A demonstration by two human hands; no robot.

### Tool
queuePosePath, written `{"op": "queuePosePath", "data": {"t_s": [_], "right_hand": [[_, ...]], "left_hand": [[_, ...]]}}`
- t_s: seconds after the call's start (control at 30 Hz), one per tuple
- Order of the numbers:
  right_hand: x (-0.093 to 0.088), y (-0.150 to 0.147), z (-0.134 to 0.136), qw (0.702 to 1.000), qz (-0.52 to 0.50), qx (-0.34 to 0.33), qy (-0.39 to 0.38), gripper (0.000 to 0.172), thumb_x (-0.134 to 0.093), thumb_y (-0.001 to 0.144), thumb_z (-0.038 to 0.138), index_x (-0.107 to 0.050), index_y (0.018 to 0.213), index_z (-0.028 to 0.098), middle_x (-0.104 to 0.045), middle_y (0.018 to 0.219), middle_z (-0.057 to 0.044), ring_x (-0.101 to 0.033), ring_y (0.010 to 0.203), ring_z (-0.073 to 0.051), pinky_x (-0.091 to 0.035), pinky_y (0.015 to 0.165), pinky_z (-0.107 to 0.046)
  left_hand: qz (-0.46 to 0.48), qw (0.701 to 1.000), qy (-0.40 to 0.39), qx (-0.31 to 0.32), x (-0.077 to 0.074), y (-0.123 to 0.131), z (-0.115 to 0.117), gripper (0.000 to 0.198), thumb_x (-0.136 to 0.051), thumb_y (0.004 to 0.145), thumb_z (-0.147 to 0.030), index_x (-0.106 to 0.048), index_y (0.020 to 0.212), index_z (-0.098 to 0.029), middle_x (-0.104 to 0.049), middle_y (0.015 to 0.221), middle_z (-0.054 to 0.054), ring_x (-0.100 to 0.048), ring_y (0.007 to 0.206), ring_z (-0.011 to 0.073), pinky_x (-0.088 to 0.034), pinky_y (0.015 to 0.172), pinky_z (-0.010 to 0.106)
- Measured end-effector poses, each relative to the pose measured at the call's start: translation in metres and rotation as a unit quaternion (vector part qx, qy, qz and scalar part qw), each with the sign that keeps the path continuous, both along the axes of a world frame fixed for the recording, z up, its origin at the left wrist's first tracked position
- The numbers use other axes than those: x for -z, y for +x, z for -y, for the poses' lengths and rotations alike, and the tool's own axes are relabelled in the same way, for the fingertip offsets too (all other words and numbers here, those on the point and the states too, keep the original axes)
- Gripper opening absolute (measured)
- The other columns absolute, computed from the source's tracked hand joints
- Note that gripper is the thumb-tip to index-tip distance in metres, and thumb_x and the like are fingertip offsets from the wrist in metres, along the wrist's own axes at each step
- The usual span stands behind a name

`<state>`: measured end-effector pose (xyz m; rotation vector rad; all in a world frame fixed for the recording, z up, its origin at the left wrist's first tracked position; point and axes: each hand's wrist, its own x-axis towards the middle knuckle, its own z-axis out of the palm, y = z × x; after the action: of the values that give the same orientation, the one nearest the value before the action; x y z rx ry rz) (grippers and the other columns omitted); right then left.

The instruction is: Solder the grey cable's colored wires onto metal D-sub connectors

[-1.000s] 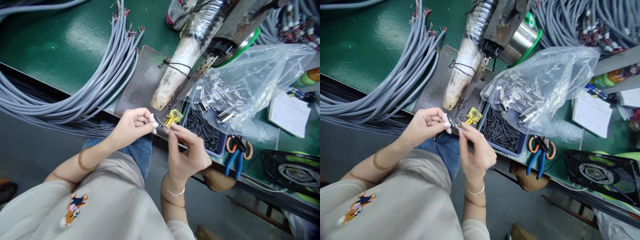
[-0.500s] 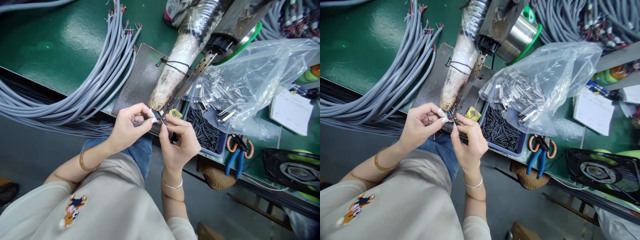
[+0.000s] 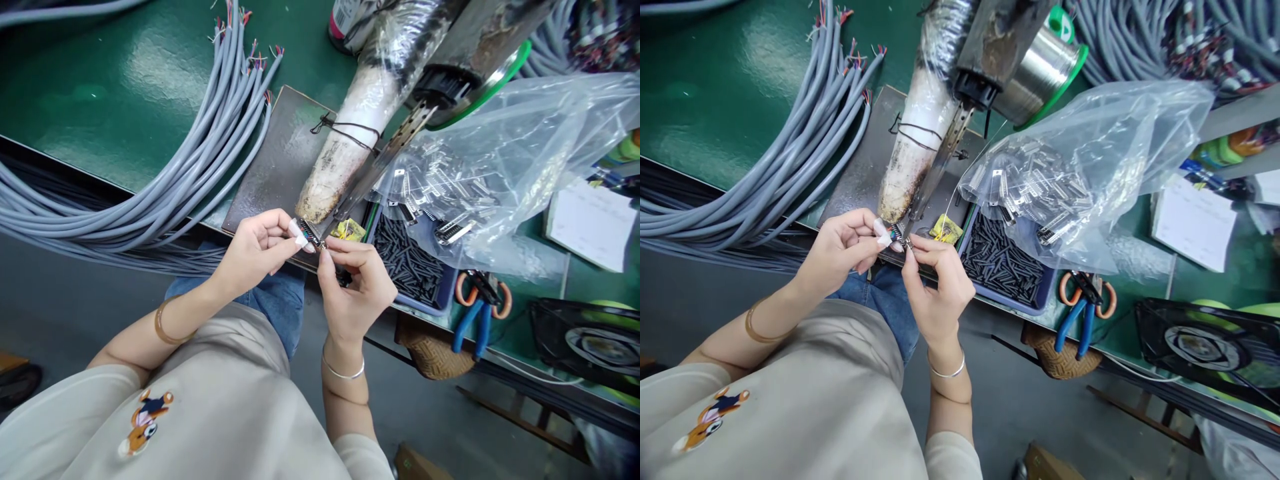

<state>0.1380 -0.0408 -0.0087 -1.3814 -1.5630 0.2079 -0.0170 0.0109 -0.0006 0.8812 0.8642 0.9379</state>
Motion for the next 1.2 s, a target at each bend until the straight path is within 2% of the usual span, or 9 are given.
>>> {"op": "queuePosePath", "data": {"t_s": [0.17, 0.33, 0.47, 0.73, 0.9, 1.2], "right_hand": [[0.000, 0.000, -0.001, 1.000, 0.028, 0.009, 0.011, 0.010, -0.071, 0.090, 0.017, -0.064, 0.086, 0.023, -0.077, 0.096, -0.001, -0.075, 0.088, -0.016, -0.061, 0.071, -0.028], [-0.003, -0.001, -0.003, 0.998, 0.042, 0.006, 0.035, 0.014, -0.073, 0.087, 0.012, -0.063, 0.087, 0.023, -0.078, 0.097, 0.000, -0.075, 0.090, -0.015, -0.061, 0.079, -0.030], [-0.004, -0.002, -0.004, 0.998, 0.044, 0.011, 0.041, 0.015, -0.074, 0.087, 0.012, -0.064, 0.087, 0.023, -0.078, 0.096, 0.001, -0.075, 0.089, -0.015, -0.061, 0.078, -0.031], [-0.012, -0.004, -0.005, 0.996, 0.067, 0.021, 0.061, 0.017, -0.077, 0.084, 0.009, -0.067, 0.087, 0.023, -0.079, 0.098, 0.000, -0.075, 0.090, -0.015, -0.061, 0.082, -0.030], [-0.010, -0.002, -0.002, 0.995, 0.078, 0.008, 0.058, 0.017, -0.076, 0.085, 0.009, -0.064, 0.085, 0.022, -0.079, 0.100, -0.002, -0.075, 0.090, -0.014, -0.062, 0.079, -0.028], [-0.004, -0.001, 0.001, 0.993, 0.104, 0.002, 0.063, 0.019, -0.075, 0.085, 0.008, -0.062, 0.086, 0.021, -0.079, 0.100, -0.005, -0.075, 0.087, -0.013, -0.061, 0.077, -0.024]], "left_hand": [[-0.014, 1.000, 0.020, -0.013, -0.002, 0.002, 0.001, 0.027, -0.085, 0.072, -0.025, -0.060, 0.076, -0.016, -0.061, 0.061, -0.004, -0.040, 0.040, 0.0023, -0.030, 0.038, 0.018], [-0.041, 0.996, 0.067, -0.045, -0.004, 0.004, 0.002, 0.020, -0.081, 0.072, -0.017, -0.061, 0.072, -0.015, -0.057, 0.063, -0.005, -0.038, 0.045, 0.0016, -0.029, 0.041, 0.017], [-0.055, 0.994, 0.077, -0.054, -0.006, 0.005, 0.003, 0.019, -0.079, 0.071, -0.016, -0.060, 0.071, -0.015, -0.056, 0.063, -0.005, -0.036, 0.047, 0.0015, -0.028, 0.042, 0.016], [-0.101, 0.984, 0.131, -0.068, -0.007, 0.005, 0.005, 0.013, -0.074, 0.076, -0.018, -0.062, 0.073, -0.015, -0.061, 0.068, -0.001, -0.047, 0.053, 0.0043, -0.037, 0.048, 0.015], [-0.090, 0.987, 0.119, -0.054, -0.006, 0.004, 0.005, 0.013, -0.074, 0.075, -0.017, -0.061, 0.073, -0.014, -0.063, 0.071, 0.000, -0.048, 0.053, 0.0041, -0.039, 0.048, 0.015], [-0.087, 0.992, 0.080, -0.043, -0.005, 0.004, 0.007, 0.015, -0.073, 0.074, -0.019, -0.058, 0.074, -0.014, -0.064, 0.074, 0.001, -0.046, 0.051, 0.0031, -0.036, 0.046, 0.015]]}}
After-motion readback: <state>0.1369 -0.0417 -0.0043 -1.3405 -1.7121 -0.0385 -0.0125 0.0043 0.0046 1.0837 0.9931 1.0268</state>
